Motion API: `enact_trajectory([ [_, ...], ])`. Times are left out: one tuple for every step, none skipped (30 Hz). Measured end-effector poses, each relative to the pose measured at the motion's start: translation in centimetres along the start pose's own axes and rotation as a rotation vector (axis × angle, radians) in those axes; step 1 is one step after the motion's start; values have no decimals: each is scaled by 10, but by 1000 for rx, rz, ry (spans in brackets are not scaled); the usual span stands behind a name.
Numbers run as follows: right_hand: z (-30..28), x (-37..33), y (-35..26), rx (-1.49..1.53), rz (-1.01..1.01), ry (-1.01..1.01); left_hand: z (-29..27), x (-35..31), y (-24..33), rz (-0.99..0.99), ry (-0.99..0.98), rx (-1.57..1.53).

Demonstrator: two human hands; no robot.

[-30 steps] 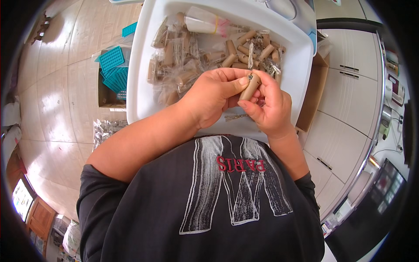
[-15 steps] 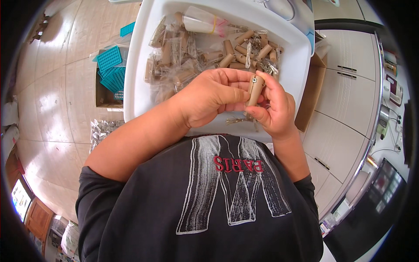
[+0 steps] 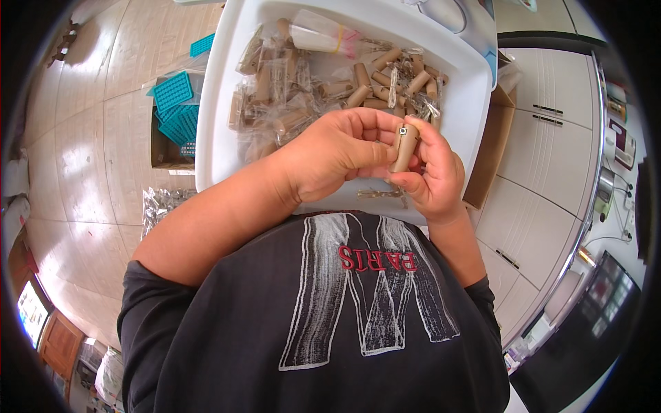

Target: The person assembles small electronic components into cylindrical wooden casings. They pick up a small circuit board and a wooden cylinder, insert the board into the cylinder, and then place the assembled unit into a clear plastic bag. This process is repeated for multiple units throughout the video.

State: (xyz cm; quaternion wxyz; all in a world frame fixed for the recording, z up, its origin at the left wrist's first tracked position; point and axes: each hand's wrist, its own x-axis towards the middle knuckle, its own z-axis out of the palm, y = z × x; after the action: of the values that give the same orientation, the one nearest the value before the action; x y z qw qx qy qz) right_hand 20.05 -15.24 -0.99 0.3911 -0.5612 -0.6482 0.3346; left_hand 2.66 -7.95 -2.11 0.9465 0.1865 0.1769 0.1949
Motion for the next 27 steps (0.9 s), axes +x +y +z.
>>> enact_trajectory([
  [-1, -1, 3, -8, -14, -2, 0, 0, 0, -2, 6, 2],
  [-1, -1, 4, -15, -27, -4, 0, -1, -1, 1, 5, 9],
  [-1, -1, 4, -7, -25, -9, 0, -1, -2, 3, 4, 16],
  [0, -1, 4, 0, -22, -14, 0, -1, -2, 6, 1, 21],
  [1, -1, 3, 6, -19, -18, 0, -1, -3, -8, 8, -4],
  [1, -1, 2, -20, -53, -24, -1, -2, -3, -22, 15, -28],
  [1, 0, 1, -42, -89, -30, -2, -2, -4, -35, 24, -52],
  [1, 2, 1, -65, -125, -36, -1, -2, -3, -22, 17, -51],
  [1, 4, -3, -15, -78, -34, 1, -2, -1, -9, 11, -51],
  [0, 6, -9, 32, -30, -29, 2, -2, 1, 3, 2, -51],
  [0, 7, -13, 79, 18, -25, 2, -2, 1, 15, 15, -27],
  [2, 7, -10, 98, 19, -20, 2, -3, 1, 26, 29, -3],
  [3, 4, -5, 113, 20, -12, 3, -3, 1, 37, 39, 20],
  [4, 3, -2, 128, 22, -5, 3, -2, 1, 57, 38, 86],
  [3, 3, -1, 86, 10, -13, 2, -1, 1, 78, 38, 152],
  [2, 3, 0, 48, -1, -23, 2, -2, 0, 100, 42, 218],
  [2, 2, 1, 10, -12, -33, 1, -2, 0, 97, 48, 221],
  [1, 1, 2, 62, 34, -48, 1, -1, 1, 95, 55, 224],
  [0, 0, 3, 114, 78, -60, 1, -1, 2, 92, 59, 229],
  [0, -1, 4, 166, 123, -72, 1, -2, 2, 81, 63, 218],
  [2, -1, 4, 267, 138, -47, 2, -2, 3, 71, 66, 206],
  [7, 0, 3, 367, 153, -20, 2, -2, 3, 60, 69, 196],
  [9, 0, 3, 468, 166, 7, 2, -2, 4, 59, 75, 208],
  [7, 2, 2, 529, 201, -2, 2, -2, 3, 58, 82, 220],
  [1, 4, 0, 589, 236, -15, 1, -2, 3, 58, 90, 229],
  [-4, 5, 1, 650, 271, -27, 1, -2, 2, 56, 98, 231],
  [-9, 6, 7, 665, 249, -19, 0, -2, 2, 53, 107, 232],
])
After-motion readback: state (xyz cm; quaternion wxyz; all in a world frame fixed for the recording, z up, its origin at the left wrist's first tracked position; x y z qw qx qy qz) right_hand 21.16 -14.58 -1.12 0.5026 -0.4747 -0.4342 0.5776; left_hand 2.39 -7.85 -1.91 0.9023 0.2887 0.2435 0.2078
